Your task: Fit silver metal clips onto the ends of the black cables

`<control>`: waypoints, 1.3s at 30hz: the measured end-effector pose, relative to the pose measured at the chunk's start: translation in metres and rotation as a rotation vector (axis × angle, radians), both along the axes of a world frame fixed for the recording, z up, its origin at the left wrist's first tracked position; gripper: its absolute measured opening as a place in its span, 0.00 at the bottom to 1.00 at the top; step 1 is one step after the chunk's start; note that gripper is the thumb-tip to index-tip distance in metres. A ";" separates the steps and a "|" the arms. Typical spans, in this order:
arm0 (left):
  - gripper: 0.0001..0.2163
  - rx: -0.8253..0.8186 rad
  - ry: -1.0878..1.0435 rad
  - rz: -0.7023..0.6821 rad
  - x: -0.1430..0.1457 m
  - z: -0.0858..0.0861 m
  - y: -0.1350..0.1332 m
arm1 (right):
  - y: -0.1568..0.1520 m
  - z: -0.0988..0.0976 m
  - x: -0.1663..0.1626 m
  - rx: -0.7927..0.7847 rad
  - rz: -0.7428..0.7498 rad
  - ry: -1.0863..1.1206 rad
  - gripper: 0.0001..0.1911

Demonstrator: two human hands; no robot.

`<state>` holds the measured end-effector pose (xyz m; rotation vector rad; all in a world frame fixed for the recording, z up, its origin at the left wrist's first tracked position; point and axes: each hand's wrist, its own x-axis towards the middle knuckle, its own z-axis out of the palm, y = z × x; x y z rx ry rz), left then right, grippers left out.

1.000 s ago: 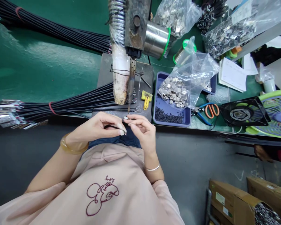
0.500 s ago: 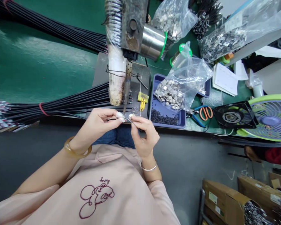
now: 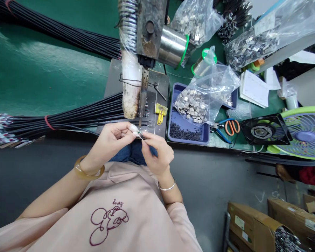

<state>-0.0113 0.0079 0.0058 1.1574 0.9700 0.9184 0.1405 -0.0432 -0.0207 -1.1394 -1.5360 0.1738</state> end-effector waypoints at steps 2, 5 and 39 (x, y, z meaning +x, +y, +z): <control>0.06 0.007 0.009 0.008 0.001 0.000 0.000 | 0.003 -0.001 -0.001 -0.032 -0.018 0.026 0.09; 0.06 0.023 0.001 0.040 0.002 -0.001 0.000 | 0.007 -0.002 -0.001 -0.097 -0.036 0.063 0.07; 0.05 0.065 0.070 0.110 0.005 -0.004 -0.005 | 0.007 0.004 0.002 0.065 -0.099 -0.295 0.11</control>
